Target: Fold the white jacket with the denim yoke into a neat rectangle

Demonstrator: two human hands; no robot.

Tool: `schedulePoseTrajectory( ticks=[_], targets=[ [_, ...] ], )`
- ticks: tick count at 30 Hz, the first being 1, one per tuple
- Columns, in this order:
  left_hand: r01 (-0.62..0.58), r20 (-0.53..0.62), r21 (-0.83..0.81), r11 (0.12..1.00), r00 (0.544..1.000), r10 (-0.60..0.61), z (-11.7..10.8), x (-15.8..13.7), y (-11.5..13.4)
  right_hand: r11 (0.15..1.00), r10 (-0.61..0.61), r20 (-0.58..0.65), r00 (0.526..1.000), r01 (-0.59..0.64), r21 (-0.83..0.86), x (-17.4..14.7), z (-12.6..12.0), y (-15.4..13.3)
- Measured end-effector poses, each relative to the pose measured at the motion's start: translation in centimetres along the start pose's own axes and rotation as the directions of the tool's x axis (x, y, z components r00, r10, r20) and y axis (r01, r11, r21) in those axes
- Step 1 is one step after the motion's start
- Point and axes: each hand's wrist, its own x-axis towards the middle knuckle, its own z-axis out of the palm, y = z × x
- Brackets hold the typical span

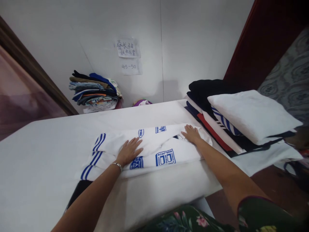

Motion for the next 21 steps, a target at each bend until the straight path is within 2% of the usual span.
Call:
schedulePoseTrajectory(
  ticks=[3,5,9,11,13,16,19,21],
  targets=[
    [-0.012,-0.024,0.000,1.000,1.000,0.012,0.2,0.0,-0.1,1.000,0.010,0.015,1.000,-0.010,-0.008,0.1,0.4,0.6],
    [-0.009,-0.021,0.006,1.000,1.000,0.009,0.3,0.0,-0.2,1.000,0.010,0.027,1.000,-0.010,-0.007,0.2,-0.2,0.6],
    [0.005,-0.010,0.008,1.000,1.000,-0.005,0.5,-0.1,-0.2,1.000,-0.006,-0.019,1.000,0.006,-0.001,-0.4,-2.2,-2.0],
    [0.006,-0.018,0.005,1.000,1.000,-0.006,0.5,-0.2,0.0,0.995,-0.102,-0.077,0.992,0.103,0.010,-1.2,-2.9,-4.7],
    [0.006,-0.036,0.003,1.000,0.999,-0.006,0.6,-0.3,0.1,0.963,-0.259,-0.105,0.960,0.264,0.042,-2.3,-2.8,-7.9],
    [0.008,-0.059,0.005,1.000,0.998,-0.007,0.6,-0.5,0.4,0.896,-0.436,-0.047,0.899,0.439,0.065,-3.7,-1.1,-11.7],
    [0.014,-0.063,-0.010,1.000,0.998,-0.014,0.5,-0.9,0.6,0.881,-0.469,0.081,0.880,0.472,-0.029,-4.3,1.8,-13.0],
    [0.017,-0.069,-0.022,1.000,0.997,-0.018,0.5,-1.1,0.7,0.877,-0.463,0.092,0.882,0.470,-0.096,-4.3,3.6,-12.7]
  ],
)
